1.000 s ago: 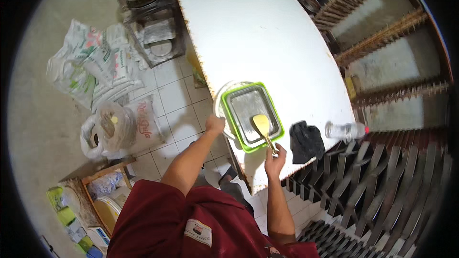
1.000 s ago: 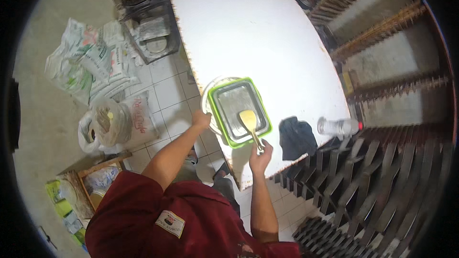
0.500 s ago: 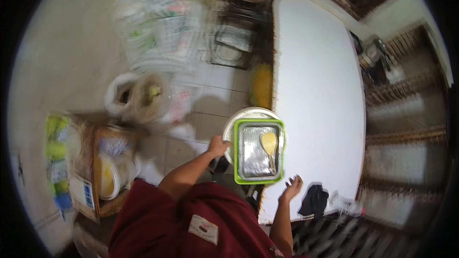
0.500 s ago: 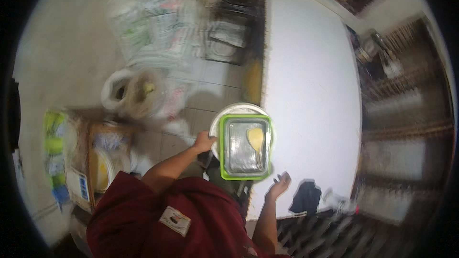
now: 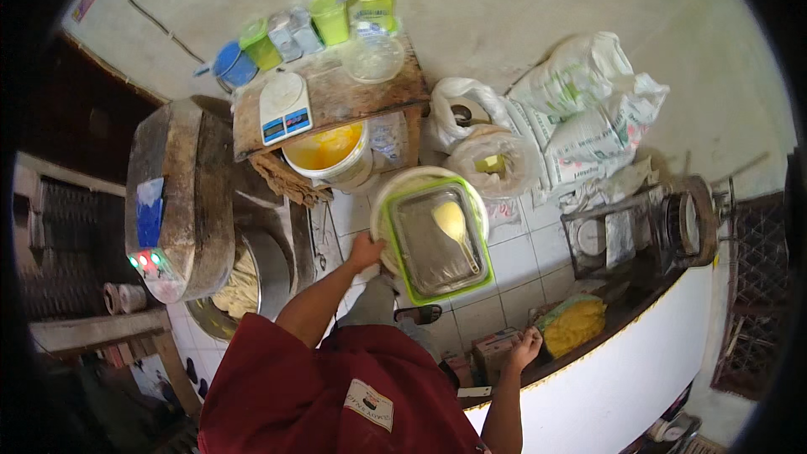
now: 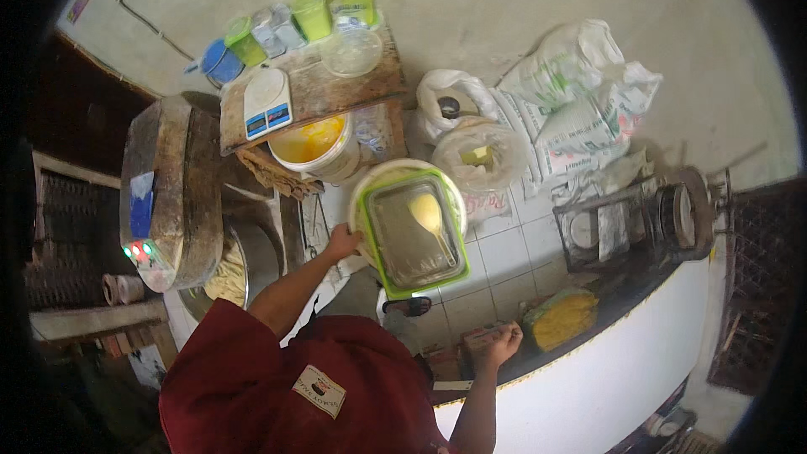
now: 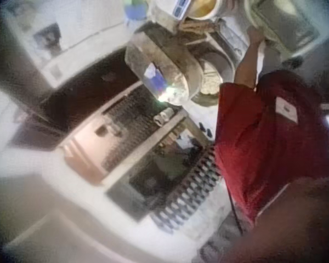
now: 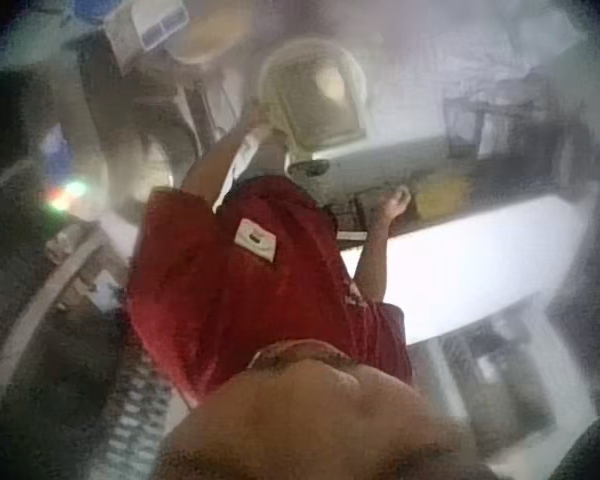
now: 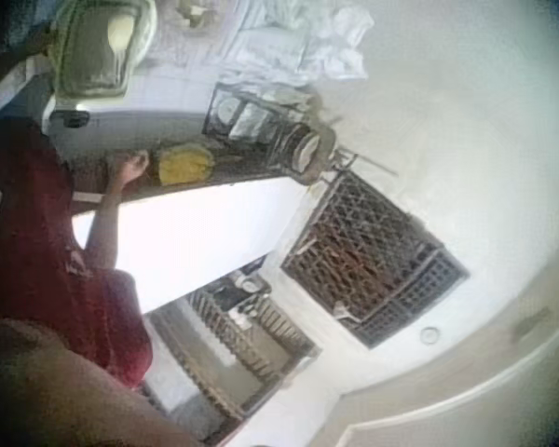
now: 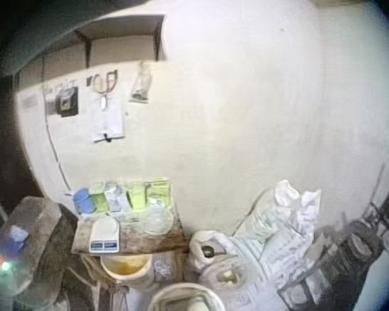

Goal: The person scrapes dough from a metal tray into a large industrial mixer using a spatula and their hands. They then use a blue scraper to clean the sides of the mixing bowl while the machine operates, ensuring all ingredients are incorporated into the dough.

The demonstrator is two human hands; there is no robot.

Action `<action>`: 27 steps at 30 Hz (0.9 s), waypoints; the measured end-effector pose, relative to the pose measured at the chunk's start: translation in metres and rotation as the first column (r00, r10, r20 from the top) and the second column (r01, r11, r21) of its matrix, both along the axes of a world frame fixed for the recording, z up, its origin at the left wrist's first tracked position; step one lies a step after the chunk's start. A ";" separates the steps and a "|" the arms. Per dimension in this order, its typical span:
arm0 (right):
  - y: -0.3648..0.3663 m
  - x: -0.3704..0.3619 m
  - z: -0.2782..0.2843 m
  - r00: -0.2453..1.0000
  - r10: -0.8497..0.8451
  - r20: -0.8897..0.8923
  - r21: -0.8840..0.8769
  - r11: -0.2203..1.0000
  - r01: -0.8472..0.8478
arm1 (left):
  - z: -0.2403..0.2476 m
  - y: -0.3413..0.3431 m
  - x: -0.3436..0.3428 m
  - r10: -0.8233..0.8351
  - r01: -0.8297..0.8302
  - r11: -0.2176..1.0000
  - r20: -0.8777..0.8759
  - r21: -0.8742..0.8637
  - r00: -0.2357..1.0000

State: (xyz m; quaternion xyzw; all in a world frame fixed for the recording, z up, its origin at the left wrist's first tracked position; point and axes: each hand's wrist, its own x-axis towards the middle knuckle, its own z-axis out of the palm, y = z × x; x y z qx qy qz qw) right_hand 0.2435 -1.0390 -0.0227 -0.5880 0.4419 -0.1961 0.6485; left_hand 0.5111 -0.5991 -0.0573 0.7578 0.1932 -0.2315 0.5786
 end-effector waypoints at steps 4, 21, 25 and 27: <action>0.008 0.067 -0.025 0.976 0.216 -0.040 -0.285 0.933 -0.218 | -0.015 0.068 0.035 0.305 -0.307 0.952 -0.096 -0.011 0.948; 0.246 0.308 0.060 0.698 0.625 -0.351 -0.023 0.739 -0.673 | -0.177 0.253 0.208 0.811 -0.793 0.583 -0.184 0.177 0.556; 0.220 0.346 0.060 0.616 0.636 -0.465 -0.161 0.623 -0.766 | -0.210 0.206 0.237 0.372 -0.222 0.754 -0.123 0.618 0.920; 0.233 0.373 0.053 0.566 0.695 -0.443 -0.184 0.547 -0.816 | -0.231 0.232 0.229 0.371 -0.317 0.747 0.030 0.585 0.928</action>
